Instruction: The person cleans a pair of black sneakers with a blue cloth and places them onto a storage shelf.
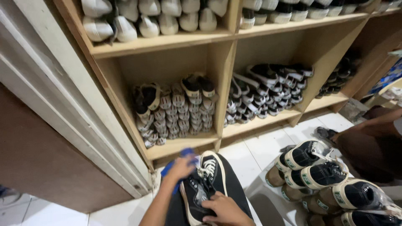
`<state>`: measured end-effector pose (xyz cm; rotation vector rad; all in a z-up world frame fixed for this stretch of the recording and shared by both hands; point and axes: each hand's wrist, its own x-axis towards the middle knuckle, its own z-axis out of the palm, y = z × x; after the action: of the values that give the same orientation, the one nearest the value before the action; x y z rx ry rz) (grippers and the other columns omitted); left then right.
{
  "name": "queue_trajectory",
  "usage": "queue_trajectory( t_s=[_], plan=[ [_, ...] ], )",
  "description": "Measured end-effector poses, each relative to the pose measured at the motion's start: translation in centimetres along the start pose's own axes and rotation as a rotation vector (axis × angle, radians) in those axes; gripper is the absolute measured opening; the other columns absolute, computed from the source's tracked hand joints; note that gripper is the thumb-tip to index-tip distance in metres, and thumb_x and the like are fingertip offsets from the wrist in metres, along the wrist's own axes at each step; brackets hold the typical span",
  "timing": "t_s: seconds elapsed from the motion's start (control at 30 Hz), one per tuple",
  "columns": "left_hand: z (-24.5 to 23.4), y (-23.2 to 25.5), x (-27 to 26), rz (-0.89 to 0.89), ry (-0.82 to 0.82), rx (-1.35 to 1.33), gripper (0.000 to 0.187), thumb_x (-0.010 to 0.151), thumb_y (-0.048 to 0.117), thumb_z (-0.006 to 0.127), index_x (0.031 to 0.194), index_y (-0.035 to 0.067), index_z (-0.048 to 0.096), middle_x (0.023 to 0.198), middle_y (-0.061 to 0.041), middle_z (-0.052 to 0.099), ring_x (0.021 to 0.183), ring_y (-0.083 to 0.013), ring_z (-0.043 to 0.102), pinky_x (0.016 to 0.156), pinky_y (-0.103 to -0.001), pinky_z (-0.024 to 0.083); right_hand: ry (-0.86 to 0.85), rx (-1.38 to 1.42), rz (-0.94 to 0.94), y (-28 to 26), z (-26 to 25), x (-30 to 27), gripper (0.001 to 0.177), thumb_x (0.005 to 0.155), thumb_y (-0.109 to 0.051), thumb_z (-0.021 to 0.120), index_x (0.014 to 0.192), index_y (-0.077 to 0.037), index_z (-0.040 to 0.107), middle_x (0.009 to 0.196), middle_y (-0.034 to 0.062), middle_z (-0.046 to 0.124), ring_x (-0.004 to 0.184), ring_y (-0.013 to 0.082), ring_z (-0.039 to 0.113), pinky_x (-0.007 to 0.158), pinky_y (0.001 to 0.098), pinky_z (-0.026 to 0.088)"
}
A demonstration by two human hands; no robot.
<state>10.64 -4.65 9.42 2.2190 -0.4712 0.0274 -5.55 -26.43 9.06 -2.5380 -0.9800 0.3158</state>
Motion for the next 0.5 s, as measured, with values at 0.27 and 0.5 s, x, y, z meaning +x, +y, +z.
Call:
queue_trajectory(
  t_s=[0.27,0.5],
  plan=[
    [-0.1,0.2,2.3,0.075,-0.76,0.427,0.029,0.079,0.038,0.059,0.088,0.012,0.069,0.091,-0.012,0.074,0.083,-0.0312,0.067,0.076,-0.044,0.05,0.021,-0.006,0.034,0.9,1.3,-0.1,0.041,0.086,-0.049,0.08,0.111,-0.022,0.063,0.1,0.0101,0.065,0.104,0.0346,0.056,0.077,0.0499,0.05],
    [-2.7,3.9,4.4,-0.158,-0.918,0.384,0.034,0.077,0.046,0.061,0.096,0.02,0.073,0.095,-0.001,0.075,0.081,-0.0181,0.065,0.071,-0.035,0.05,-0.07,0.006,-0.022,1.3,1.3,-0.1,0.034,0.1,-0.048,0.069,0.112,-0.018,0.058,0.095,0.0161,0.056,0.101,0.0374,0.053,0.07,0.0533,0.049]
  ],
)
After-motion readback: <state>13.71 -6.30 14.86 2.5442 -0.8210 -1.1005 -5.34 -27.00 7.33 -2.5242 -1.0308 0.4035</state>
